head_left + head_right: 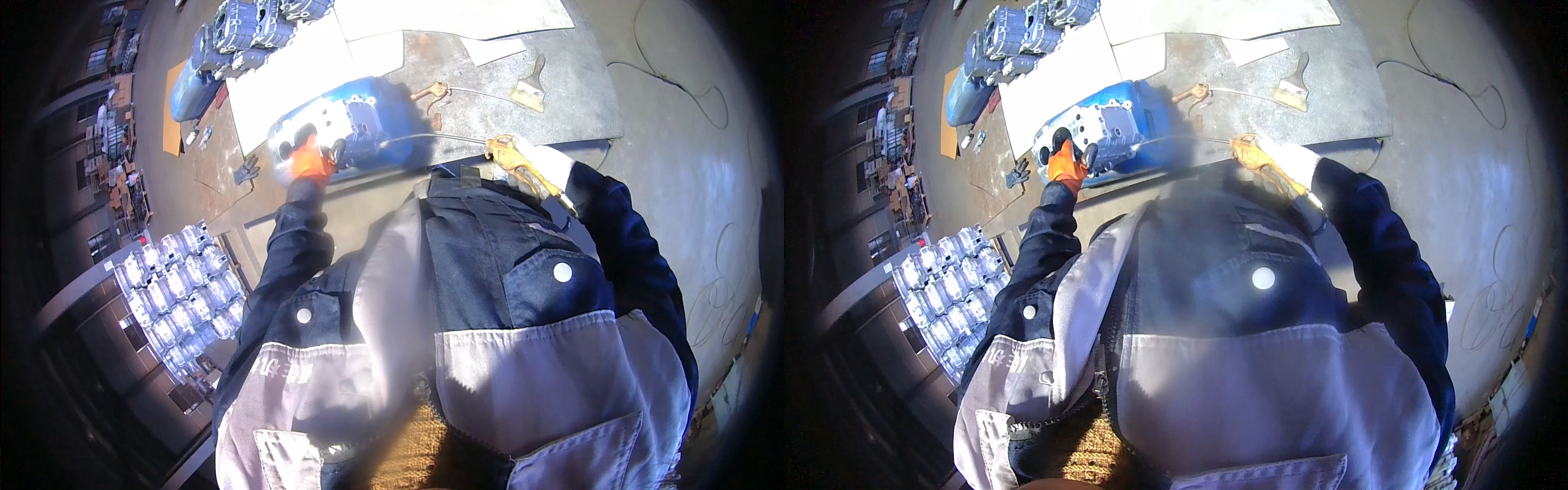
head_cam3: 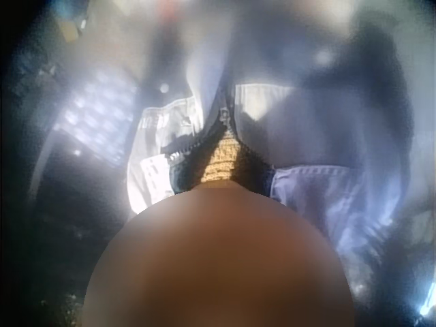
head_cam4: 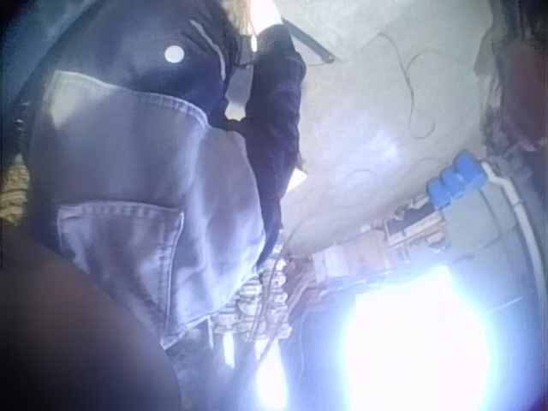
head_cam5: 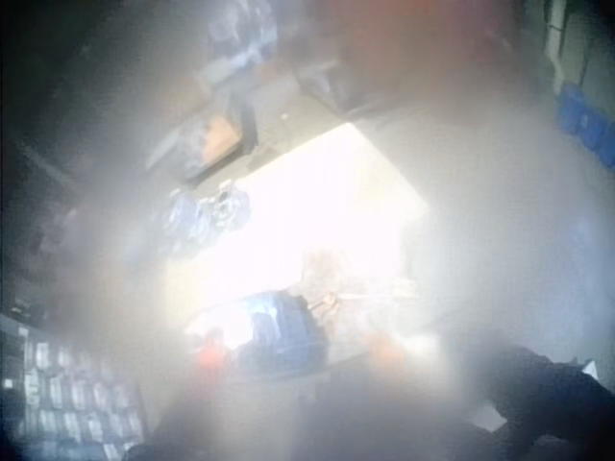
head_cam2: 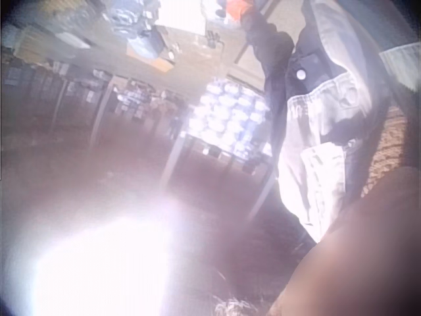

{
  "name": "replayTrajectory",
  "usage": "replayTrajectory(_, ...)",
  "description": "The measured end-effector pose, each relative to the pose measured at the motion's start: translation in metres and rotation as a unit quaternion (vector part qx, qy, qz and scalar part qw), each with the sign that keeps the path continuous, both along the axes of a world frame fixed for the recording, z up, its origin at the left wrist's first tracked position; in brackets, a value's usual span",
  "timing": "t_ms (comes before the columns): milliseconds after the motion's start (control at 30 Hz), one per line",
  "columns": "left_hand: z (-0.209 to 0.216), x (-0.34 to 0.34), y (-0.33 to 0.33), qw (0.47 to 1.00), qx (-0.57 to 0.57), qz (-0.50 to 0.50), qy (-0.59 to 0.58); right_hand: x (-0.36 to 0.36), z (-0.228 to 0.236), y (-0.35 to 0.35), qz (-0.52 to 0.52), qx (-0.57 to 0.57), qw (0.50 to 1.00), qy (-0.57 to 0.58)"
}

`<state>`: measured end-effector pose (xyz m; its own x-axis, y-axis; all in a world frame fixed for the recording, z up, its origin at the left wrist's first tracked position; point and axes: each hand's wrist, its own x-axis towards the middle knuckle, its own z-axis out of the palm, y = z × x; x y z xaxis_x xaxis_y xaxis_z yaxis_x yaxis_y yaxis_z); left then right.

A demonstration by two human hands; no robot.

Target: The person repeatedly picks up metal engine blocks, sprays them with a handheld spray gun, and places them back on the work surface. The person handles each part one at a time, rotating them to spray different sides before setting them down.

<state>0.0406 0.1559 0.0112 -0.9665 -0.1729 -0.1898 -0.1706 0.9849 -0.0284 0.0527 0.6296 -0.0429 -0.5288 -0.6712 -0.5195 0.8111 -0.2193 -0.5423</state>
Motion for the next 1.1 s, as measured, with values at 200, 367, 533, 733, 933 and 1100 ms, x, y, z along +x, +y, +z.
replayTrajectory(200,0.004,-0.010,0.033,0.982,0.097,0.159,0.023,-0.019,-0.005,-0.014,-0.050,-0.203,0.972,-0.109)
replayTrajectory(367,-0.015,-0.010,0.015,0.992,-0.067,0.101,-0.037,-0.044,-0.025,-0.042,-0.044,-0.121,0.992,0.005)
replayTrajectory(533,-0.046,-0.006,-0.017,0.990,-0.128,0.026,-0.051,-0.060,-0.014,-0.076,-0.028,0.089,0.993,0.074)
replayTrajectory(733,-0.059,-0.008,-0.029,0.989,-0.048,0.128,-0.054,-0.044,0.001,-0.069,-0.097,0.046,0.991,0.085)
replayTrajectory(933,-0.038,-0.008,-0.007,0.987,-0.025,0.154,-0.042,-0.030,-0.001,-0.049,-0.050,0.020,0.998,0.029)
replayTrajectory(1100,-0.026,-0.008,0.000,0.988,-0.115,0.041,-0.096,-0.018,0.012,-0.037,-0.030,0.082,0.996,-0.007)
